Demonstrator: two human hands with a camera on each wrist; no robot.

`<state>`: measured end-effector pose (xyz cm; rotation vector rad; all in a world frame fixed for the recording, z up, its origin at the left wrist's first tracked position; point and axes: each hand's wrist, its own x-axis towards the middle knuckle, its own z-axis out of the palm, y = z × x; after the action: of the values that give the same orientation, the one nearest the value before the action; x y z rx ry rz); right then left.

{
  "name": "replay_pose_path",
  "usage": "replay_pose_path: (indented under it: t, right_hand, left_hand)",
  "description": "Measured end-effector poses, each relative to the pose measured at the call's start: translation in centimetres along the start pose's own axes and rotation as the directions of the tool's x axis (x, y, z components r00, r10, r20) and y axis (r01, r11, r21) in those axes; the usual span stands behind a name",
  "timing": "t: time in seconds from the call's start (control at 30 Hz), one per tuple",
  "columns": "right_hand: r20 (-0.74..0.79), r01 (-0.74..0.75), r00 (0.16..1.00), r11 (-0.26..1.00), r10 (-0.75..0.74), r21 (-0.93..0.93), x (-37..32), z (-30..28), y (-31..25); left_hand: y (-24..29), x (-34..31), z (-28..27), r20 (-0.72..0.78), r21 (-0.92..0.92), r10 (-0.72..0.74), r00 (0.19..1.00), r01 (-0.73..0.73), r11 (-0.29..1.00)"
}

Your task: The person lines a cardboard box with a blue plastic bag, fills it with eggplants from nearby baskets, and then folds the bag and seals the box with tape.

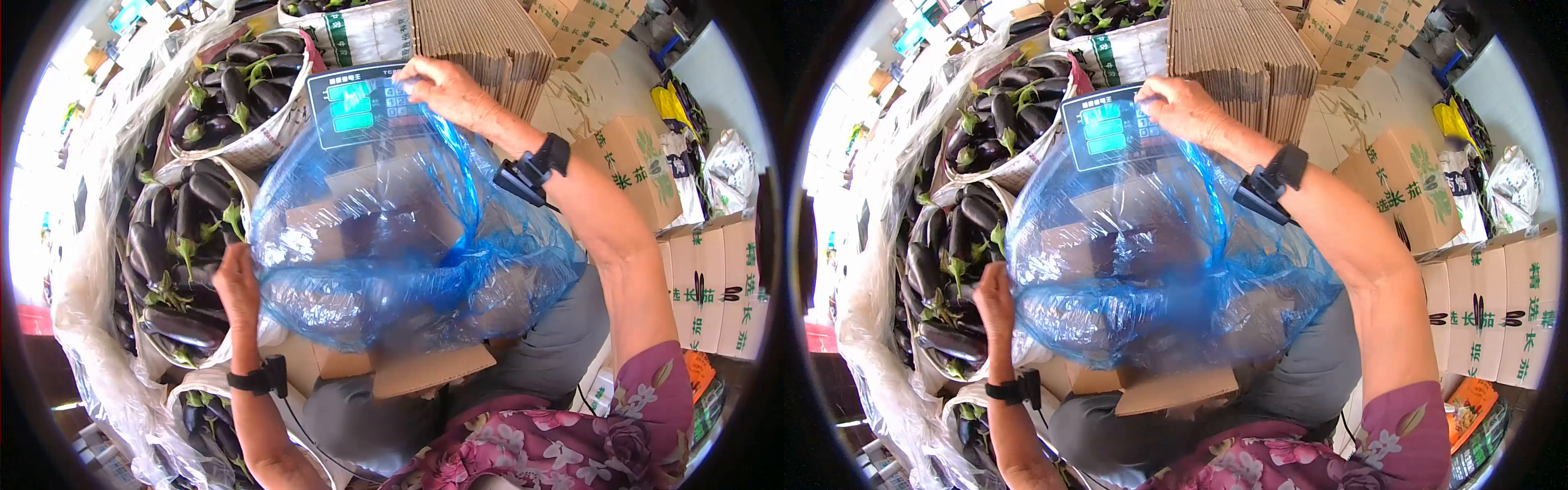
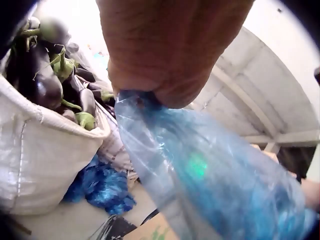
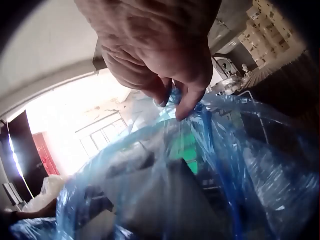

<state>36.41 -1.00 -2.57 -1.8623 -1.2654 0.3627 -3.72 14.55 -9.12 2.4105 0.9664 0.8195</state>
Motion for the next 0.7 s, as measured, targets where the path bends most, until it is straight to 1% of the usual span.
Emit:
replay_pose_path:
  t: [0.03, 0.07, 0.1, 0.13, 0.17, 0.2, 0.23, 0.27, 0.3, 0.33, 0.37, 0.4, 0.43, 0.47, 0.53, 0.57, 0.6, 0.63, 0.67, 0.7]
  right_hand:
    - [0.005, 0.103, 0.995, 0.986, -0.103, -0.133, 0.3, 0.6, 0.5]
    - [0.085, 0.077, 0.994, 0.987, -0.065, -0.139, 0.3, 1.2, 1.1]
    - [0.139, 0.052, 0.990, 0.991, -0.034, -0.127, 0.3, 1.8, 1.4]
    - [0.193, 0.025, 0.981, 0.993, -0.002, -0.117, 0.5, 2.4, 2.0]
    - [0.221, 0.100, 0.973, 0.987, -0.070, -0.126, 0.9, 3.4, 3.7]
    - [0.227, 0.101, 0.971, 0.987, -0.070, -0.128, 1.3, 3.9, 4.0]
    - [0.289, 0.056, 0.957, 0.993, -0.025, -0.099, 1.6, 4.5, 4.1]
    - [0.351, 0.008, 0.936, 0.997, 0.019, -0.074, 1.9, 5.1, 4.2]
    - [0.383, 0.006, 0.923, 0.993, 0.038, -0.114, 2.3, 5.5, 4.0]
    - [0.391, 0.005, 0.920, 0.993, 0.042, -0.118, 2.6, 5.9, 3.7]
    - [0.379, 0.020, 0.926, 0.997, 0.008, -0.072, 3.0, 6.3, 3.5]
    - [0.364, 0.039, 0.931, 0.999, -0.027, -0.025, 3.5, 6.7, 3.3]
    - [0.305, 0.174, 0.939, 0.984, -0.156, -0.031, 4.5, 7.1, 3.2]
    - [0.243, 0.085, 0.964, 0.990, -0.109, 0.109, 5.0, 7.3, 3.1]
    - [0.164, 0.072, 0.981, 0.981, -0.102, 0.181, 5.7, 7.1, 1.4]
    - [0.150, 0.136, 0.976, 0.983, -0.154, 0.127, 6.3, 7.2, 1.3]
    - [0.154, 0.136, 0.976, 0.983, -0.154, 0.125, 6.3, 7.5, 1.2]
    - [0.229, 0.165, 0.958, 0.985, -0.173, 0.055, 6.2, 7.9, 0.6]
    - [0.303, 0.198, 0.935, 0.980, -0.185, -0.013, 6.2, 8.3, 0.2]
    - [0.238, 0.301, 0.924, 0.953, -0.299, 0.026, 6.0, 9.6, 0.3]
  left_hand:
    - [-1.3, -1.0, 1.3, 0.021, 0.063, 0.045, 0.999, -0.046, 0.997]
    - [-2.3, -2.3, 2.5, 0.083, 0.135, 0.040, 0.996, -0.051, 0.990]
    - [-2.2, -3.6, 3.2, 0.168, 0.174, -0.035, 0.985, 0.005, 0.985]
    - [-2.5, -4.7, 4.0, 0.220, 0.172, -0.100, 0.970, 0.062, 0.983]
    - [-2.9, -5.7, 4.9, 0.221, 0.099, -0.107, 0.969, 0.087, 0.991]
    - [-3.5, -6.5, 5.8, 0.222, 0.025, -0.113, 0.969, 0.110, 0.994]
    - [-4.3, -6.8, 6.7, 0.222, 0.022, -0.118, 0.968, 0.116, 0.993]
    - [-5.1, -7.2, 7.5, 0.187, -0.016, -0.157, 0.970, 0.163, 0.987]
    - [-5.8, -7.6, 8.3, 0.153, -0.055, -0.198, 0.968, 0.209, 0.976]
    - [-6.5, -7.8, 9.1, 0.155, -0.059, -0.205, 0.966, 0.217, 0.974]
    - [-7.5, -7.7, 9.7, 0.180, -0.233, -0.336, 0.924, 0.372, 0.898]
    - [-7.5, -7.0, 9.9, 0.225, -0.393, -0.451, 0.864, 0.504, 0.769]
    - [-7.3, -6.7, 10.2, 0.271, -0.509, -0.504, 0.820, 0.566, 0.648]
    - [-7.3, -6.3, 10.4, 0.272, -0.507, -0.514, 0.813, 0.576, 0.641]
    - [-6.8, -5.6, 10.1, 0.246, -0.571, -0.535, 0.809, 0.566, 0.594]
    - [-9.3, -6.5, 11.8, 0.156, -0.536, -0.501, 0.851, 0.499, 0.681]
    - [-11.6, -7.5, 13.3, 0.156, -0.539, -0.503, 0.850, 0.500, 0.678]
    - [-13.4, -8.6, 14.6, 0.262, -0.681, -0.545, 0.796, 0.553, 0.480]
    - [-14.3, -9.2, 15.2, 0.376, -0.775, -0.555, 0.742, 0.580, 0.251]
    - [-14.1, -9.1, 15.3, 0.375, -0.777, -0.556, 0.741, 0.579, 0.248]
